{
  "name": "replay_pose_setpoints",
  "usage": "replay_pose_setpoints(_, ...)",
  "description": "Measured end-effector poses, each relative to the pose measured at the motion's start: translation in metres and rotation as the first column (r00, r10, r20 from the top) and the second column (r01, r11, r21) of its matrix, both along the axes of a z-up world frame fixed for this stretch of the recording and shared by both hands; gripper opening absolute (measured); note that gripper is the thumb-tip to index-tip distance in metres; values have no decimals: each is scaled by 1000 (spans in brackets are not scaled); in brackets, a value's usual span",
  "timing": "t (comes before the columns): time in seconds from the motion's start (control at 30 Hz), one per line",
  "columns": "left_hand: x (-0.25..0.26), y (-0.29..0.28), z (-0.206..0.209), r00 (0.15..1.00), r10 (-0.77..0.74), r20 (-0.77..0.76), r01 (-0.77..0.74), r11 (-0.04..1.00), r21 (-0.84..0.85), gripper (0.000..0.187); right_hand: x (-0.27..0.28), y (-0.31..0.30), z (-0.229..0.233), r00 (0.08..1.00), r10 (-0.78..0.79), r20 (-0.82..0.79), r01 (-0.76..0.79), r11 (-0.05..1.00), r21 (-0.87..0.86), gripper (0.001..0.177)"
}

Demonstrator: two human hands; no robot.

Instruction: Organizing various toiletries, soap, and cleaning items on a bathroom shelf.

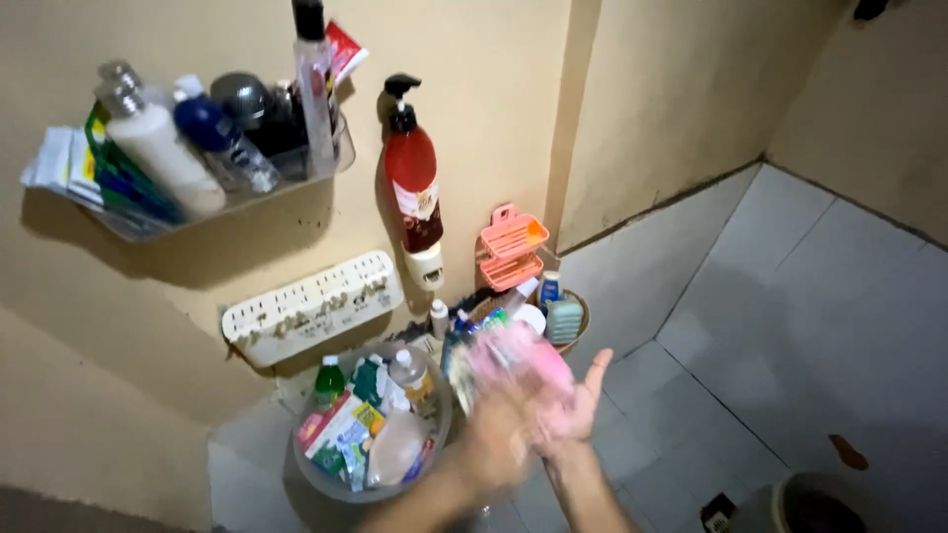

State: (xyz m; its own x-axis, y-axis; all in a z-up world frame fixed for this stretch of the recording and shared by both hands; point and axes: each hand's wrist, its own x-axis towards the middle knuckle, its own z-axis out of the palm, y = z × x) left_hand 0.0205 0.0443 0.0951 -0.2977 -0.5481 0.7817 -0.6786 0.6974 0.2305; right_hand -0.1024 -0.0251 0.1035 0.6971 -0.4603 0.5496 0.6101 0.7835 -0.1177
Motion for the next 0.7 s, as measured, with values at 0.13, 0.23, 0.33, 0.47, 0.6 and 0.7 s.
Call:
replay_pose_setpoints(0.13, 23, -29, 0, 866, 241, -437, -113, 948, 299, 38, 13, -12, -32, 969, -136, -204, 164, 979, 124, 132)
replay_pose_setpoints(0.23, 14, 3, 29, 957, 223, -187, -224, 975, 17, 40, 23, -17, -12, 998, -42, -35, 40, 998, -51, 129)
replay_pose_setpoints(0.33, 35, 17, 50, 904, 414, -107, -390, 901, 187, 20, 40, -2, 10, 946, -205, -252, 218, 975, 28, 128)
replay_pose_setpoints(0.47, 79, 30, 138, 686, 680, -260, -346, 619, 705, 38, 75, 28, 61, 597, -670, -440, 520, 742, -423, 126)
replay_pose_setpoints(0.6, 99, 43, 173, 711, 635, -304, -340, 688, 641, 44, 116, 62, 103, 692, -681, -238, 491, 687, -536, 127)
replay_pose_setpoints(0.7, 154, 51, 188, 715, 569, -408, -259, 756, 601, 29, 142, 58, 140, 775, -632, -6, 486, 602, -633, 128)
